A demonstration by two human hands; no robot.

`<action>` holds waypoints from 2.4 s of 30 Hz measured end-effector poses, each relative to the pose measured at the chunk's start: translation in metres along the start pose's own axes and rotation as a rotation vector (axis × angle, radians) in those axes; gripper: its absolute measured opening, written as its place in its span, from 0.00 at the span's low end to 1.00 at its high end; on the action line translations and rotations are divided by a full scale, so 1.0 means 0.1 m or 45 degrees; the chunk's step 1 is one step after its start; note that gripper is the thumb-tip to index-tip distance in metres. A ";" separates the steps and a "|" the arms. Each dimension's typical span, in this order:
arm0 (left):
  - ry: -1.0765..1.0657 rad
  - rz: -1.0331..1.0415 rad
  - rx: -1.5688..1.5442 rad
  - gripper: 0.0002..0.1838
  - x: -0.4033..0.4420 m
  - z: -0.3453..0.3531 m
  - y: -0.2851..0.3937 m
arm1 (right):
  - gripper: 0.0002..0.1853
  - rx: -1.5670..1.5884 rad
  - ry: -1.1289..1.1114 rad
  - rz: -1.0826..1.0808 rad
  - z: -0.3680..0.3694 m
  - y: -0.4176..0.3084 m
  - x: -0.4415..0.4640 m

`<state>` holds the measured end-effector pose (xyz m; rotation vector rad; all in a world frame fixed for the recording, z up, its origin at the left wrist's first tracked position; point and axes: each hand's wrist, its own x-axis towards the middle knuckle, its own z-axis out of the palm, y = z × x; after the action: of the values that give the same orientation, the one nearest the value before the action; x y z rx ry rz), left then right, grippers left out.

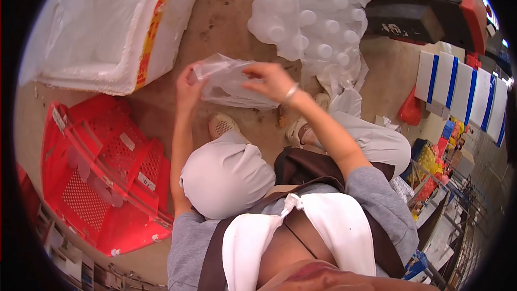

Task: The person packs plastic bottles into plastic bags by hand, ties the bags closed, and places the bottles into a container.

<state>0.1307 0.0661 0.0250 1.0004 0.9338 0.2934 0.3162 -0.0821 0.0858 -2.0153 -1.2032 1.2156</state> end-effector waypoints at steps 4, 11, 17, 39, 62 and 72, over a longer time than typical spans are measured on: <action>-0.021 0.528 0.717 0.15 -0.27 0.37 0.21 | 0.17 -0.401 1.101 0.011 -1.11 -0.05 -0.24; -0.217 0.435 0.335 0.05 -0.30 0.51 0.54 | 0.18 -1.049 1.014 -0.029 -1.45 0.45 -0.08; -0.408 0.065 0.011 0.03 -0.29 0.59 0.53 | 0.16 -0.623 0.983 0.106 -1.49 0.39 -0.10; -0.243 0.606 -0.203 0.07 -0.49 0.51 0.84 | 0.09 0.181 0.676 0.002 0.01 -0.06 -0.42; -0.184 0.273 -0.001 0.08 -0.24 0.66 1.02 | 0.06 0.037 1.646 -0.360 -1.81 -1.16 -1.50; -0.206 0.388 0.027 0.09 -0.38 0.60 0.99 | 0.20 1.184 0.921 0.329 0.61 0.11 0.04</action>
<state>0.1733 0.0618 0.1392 1.1687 0.6382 0.4510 0.2685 -0.0860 0.0471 -1.6219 0.0125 0.7778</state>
